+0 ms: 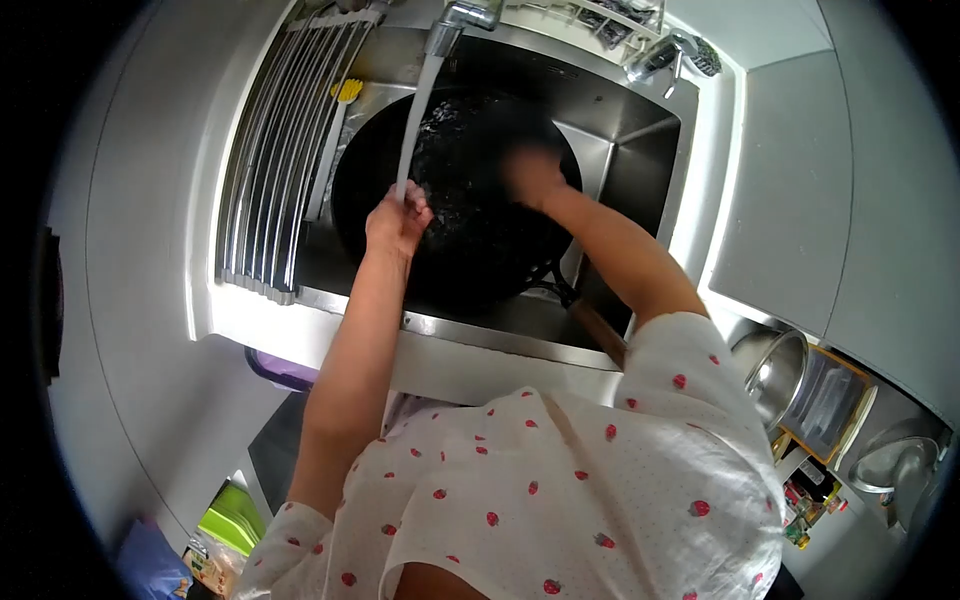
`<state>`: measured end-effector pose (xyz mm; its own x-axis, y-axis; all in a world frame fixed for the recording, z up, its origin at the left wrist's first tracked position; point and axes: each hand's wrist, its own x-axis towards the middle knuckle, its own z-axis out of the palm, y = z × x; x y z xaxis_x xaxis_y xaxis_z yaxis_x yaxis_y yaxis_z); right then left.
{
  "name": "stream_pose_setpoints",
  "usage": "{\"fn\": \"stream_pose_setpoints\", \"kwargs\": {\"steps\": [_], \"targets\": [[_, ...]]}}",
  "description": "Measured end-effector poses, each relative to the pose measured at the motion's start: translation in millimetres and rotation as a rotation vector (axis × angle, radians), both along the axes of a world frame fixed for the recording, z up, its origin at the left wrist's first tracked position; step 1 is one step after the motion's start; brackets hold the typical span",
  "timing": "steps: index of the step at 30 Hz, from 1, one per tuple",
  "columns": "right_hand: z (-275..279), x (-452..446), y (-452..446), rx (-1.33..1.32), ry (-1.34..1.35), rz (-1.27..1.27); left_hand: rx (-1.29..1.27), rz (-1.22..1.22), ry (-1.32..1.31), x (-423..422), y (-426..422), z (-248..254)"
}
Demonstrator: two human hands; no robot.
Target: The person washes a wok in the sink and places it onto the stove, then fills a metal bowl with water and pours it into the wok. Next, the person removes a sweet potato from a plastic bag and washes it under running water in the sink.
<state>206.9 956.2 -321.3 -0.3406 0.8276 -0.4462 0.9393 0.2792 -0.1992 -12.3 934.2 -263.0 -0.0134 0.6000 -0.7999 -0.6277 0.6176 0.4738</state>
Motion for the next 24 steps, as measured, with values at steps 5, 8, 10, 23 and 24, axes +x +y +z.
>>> {"fn": "stream_pose_setpoints", "kwargs": {"steps": [5,8,10,23,24], "targets": [[-64,-64,30,0.360,0.294,-0.260,0.054,-0.022,0.048,-7,-6,-10],[-75,-135,-3,0.135,0.611,-0.390,0.089,0.033,-0.017,-12,-3,-5],[-65,-150,-35,0.039,0.918,-0.311,0.037,0.088,-0.013,-10,2,-10],[118,30,-52,0.389,0.011,-0.472,0.107,0.059,-0.157,45,36,54],[127,21,-46,0.517,0.185,-0.507,0.073,0.229,-0.172,48,43,58]]}}
